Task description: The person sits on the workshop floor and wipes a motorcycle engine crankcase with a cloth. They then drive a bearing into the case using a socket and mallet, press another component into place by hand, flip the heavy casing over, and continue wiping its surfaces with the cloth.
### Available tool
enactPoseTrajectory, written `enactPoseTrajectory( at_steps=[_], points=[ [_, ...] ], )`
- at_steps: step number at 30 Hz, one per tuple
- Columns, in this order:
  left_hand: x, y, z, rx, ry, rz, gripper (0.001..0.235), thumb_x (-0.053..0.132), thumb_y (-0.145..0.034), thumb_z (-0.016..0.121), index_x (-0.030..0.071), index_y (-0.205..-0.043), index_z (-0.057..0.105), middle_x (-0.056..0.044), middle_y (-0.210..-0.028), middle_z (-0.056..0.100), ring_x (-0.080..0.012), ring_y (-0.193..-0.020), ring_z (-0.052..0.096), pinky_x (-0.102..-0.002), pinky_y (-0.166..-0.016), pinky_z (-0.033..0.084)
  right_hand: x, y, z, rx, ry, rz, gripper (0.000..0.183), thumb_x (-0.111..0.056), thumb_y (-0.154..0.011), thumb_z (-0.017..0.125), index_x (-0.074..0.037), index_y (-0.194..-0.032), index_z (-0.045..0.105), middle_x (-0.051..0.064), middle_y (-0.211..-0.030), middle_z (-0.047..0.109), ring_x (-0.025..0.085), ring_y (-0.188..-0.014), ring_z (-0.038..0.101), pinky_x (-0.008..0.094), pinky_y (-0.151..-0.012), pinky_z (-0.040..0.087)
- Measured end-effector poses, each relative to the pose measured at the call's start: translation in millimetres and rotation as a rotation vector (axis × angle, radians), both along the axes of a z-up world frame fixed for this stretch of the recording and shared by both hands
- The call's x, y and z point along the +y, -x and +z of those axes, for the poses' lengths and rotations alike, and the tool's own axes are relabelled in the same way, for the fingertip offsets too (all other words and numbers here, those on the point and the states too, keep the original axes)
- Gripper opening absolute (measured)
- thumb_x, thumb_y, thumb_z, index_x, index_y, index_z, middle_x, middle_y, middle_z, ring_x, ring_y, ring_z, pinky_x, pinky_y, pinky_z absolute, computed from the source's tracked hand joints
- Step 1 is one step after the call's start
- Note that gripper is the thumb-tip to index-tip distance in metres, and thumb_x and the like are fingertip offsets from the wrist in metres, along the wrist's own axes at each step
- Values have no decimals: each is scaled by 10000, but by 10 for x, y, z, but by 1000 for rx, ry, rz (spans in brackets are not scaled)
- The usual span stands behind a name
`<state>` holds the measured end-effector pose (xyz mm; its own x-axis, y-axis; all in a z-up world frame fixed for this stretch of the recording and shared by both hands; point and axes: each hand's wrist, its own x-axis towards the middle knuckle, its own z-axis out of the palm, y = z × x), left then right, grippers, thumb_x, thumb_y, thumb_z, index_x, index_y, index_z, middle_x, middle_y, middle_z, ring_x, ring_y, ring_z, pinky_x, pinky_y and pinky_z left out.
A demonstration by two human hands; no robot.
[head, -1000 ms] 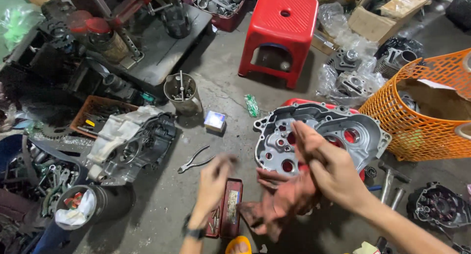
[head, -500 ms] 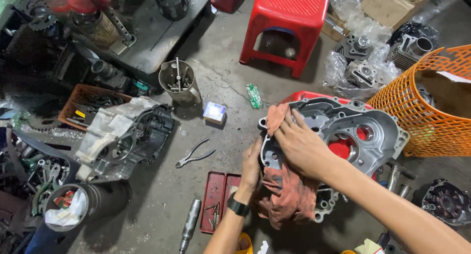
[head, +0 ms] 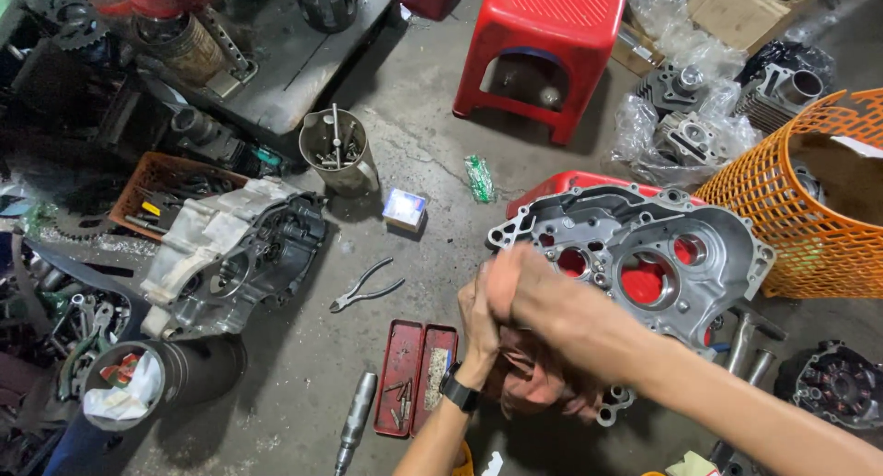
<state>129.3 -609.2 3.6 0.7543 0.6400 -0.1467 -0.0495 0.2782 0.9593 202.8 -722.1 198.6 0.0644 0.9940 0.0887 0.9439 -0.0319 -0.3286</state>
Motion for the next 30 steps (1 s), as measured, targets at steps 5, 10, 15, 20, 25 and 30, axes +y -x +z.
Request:
enactPoseTrajectory(
  at_steps=[5, 10, 15, 20, 25, 30],
  points=[
    [-36, -15, -191, 15, -53, 6, 524, 355, -1099, 446, -12, -732, 520, -1, -643, 471, -101, -621, 414, -347, -537, 339, 339, -152, -88, -366, 46, -170, 520, -115, -759, 586, 131, -1215, 547, 298, -1263, 567, 477, -1311, 469, 523, -1179, 299],
    [-37, 33, -349, -121, -335, 18, 494, 370, -1119, 468, -29, -868, 617, -36, -772, 628, -120, -720, 579, -309, -617, 464, 264, 246, -78, -361, 112, -13, 455, -159, -764, 638, 118, -1111, 542, 310, -1219, 562, 493, -1301, 487, 566, -1160, 339],
    [-43, -16, -248, -241, -298, -20, 471, 341, -1091, 462, -25, -905, 693, -47, -754, 677, -136, -684, 624, -296, -606, 513, 23, 402, 307, 358, -12, 6, 545, -42, -661, 681, 17, -1191, 565, 254, -1241, 594, 459, -1262, 529, 529, -1048, 425],
    [-77, -2, -125, -37, -89, -4, 521, 340, -1106, 426, -6, -781, 641, -43, -640, 599, -134, -572, 537, -320, -521, 427, 236, -54, 9, -107, -101, -223, 605, -95, -658, 679, 104, -1215, 555, 304, -1249, 566, 490, -1265, 496, 520, -1077, 418],
    [-17, 50, 13, -159, -321, 20, 522, 376, -1103, 414, -2, -803, 614, -48, -668, 596, -118, -597, 527, -331, -520, 419, 93, 540, -19, -277, 427, -103, 449, -90, -741, 640, 122, -1130, 567, 325, -1216, 549, 523, -1269, 447, 574, -1115, 341],
    [-8, 29, 334, 31, 110, -64, 560, 372, -1063, 390, 0, -729, 641, -53, -631, 664, -138, -565, 569, -359, -526, 456, -346, 815, 58, 255, 239, 97, 485, -26, -740, 627, 84, -1212, 595, 306, -1337, 571, 410, -1395, 476, 495, -1191, 361]
  ],
)
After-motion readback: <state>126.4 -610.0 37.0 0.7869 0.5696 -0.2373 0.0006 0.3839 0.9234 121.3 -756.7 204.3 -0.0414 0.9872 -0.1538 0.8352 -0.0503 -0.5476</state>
